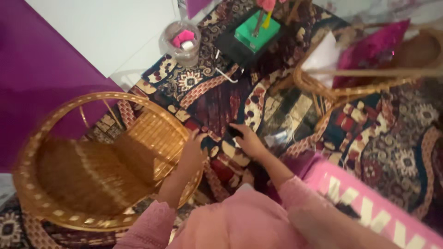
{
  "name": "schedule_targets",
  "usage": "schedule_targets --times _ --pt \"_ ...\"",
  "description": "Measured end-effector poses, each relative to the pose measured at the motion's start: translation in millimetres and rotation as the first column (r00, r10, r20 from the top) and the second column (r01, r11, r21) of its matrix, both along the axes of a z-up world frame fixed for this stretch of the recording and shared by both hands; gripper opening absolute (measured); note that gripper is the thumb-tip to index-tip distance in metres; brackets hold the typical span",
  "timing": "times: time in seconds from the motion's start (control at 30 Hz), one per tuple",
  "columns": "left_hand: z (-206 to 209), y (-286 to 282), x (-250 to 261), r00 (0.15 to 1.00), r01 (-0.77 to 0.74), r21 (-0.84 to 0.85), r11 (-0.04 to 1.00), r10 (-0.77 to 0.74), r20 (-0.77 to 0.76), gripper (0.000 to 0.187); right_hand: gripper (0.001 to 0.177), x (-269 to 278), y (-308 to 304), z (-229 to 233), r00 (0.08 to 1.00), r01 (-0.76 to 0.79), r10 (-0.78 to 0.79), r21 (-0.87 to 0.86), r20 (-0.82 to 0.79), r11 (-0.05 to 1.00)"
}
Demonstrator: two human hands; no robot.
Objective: The person places a flower into a vase, handles a green folder, moves a wicker chair, and adjusts wooden poles and pillows on a bed.
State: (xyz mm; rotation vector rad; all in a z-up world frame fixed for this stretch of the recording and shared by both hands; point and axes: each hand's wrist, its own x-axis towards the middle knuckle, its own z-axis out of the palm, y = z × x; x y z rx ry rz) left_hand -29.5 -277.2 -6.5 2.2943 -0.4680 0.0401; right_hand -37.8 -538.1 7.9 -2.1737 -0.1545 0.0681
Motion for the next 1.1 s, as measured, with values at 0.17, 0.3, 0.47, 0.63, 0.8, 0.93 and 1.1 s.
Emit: schedule_targets --times 0.17,0.3,0.47,0.63,0.8,0.93,1.1 --pt "-20 -53 3 0.983 -0.082 0.041 0.996 0.088 -0.164 0.052 0.054 22 -59 -51 1.0 -0.005 0.005 -0.033 -0.01 0.999" --pt "-51 -73 -11 0.987 -0.109 0.028 0.994 0.112 -0.112 0.051 0.05 27 -97 -82 0.984 0.088 -0.105 -0.12 -0.145 0.989" --pt "-78 -60 -39 0.846 -0.139 0.21 0.968 0.226 -0.483 0.056 0.046 52 -124 -134 0.987 0.108 -0.111 -0.034 -0.119 0.994" --pt "-123 -32 -21 0.946 -0.161 0.137 0.977 0.192 -0.259 0.037 0.04 92 -126 -179 0.984 0.181 -0.18 -0.032 0.011 0.983" --pt "-159 -50 43 0.964 -0.137 0.084 0.987 0.153 -0.22 0.048 0.032 122 -133 -160 0.974 0.224 -0.223 0.018 -0.037 0.974" --pt "-155 -89 117 0.95 -0.15 -0.011 0.989 0.141 -0.277 0.037 0.03 149 -157 -138 0.91 0.229 -0.209 0.014 -0.359 0.973" --pt "-139 -126 190 0.978 -0.075 0.032 0.997 0.08 -0.19 0.048 0.049 202 -181 -161 0.847 0.207 -0.31 -0.268 -0.433 0.941"
